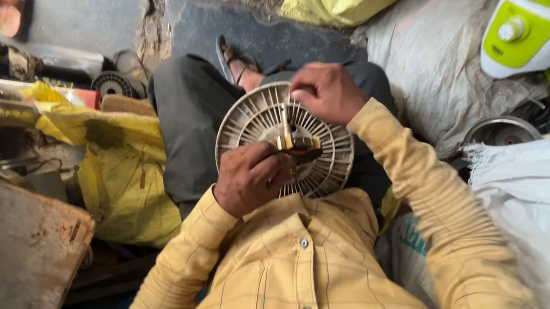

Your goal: The person sits on the floor and uses a screwdriver to tighten screws on a disassembled fan motor held in their lap. They repeatedly rotate the motor and adjust the screwdriver to secure the components.

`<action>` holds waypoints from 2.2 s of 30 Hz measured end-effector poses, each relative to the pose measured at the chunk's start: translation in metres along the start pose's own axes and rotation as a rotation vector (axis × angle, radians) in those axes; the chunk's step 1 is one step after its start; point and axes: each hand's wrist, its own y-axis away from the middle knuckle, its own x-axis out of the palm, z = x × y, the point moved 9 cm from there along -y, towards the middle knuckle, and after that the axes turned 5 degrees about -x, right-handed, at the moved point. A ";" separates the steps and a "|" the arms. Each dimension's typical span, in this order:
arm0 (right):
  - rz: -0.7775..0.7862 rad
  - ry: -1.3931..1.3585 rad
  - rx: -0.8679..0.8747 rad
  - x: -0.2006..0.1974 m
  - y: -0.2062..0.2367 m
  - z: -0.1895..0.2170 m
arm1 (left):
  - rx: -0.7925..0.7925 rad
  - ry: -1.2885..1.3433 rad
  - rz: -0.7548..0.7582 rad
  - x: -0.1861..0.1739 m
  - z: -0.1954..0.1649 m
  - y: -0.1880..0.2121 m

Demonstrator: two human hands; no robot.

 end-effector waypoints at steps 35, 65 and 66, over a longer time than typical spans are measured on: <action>0.110 0.359 0.021 -0.049 0.015 0.010 | -0.137 0.122 0.194 0.035 0.062 -0.094; 0.014 0.239 0.090 -0.053 0.033 0.032 | -0.162 -0.017 0.572 0.083 0.111 -0.091; 0.095 0.148 0.053 -0.043 0.031 0.059 | -0.215 0.047 0.640 0.086 0.124 -0.088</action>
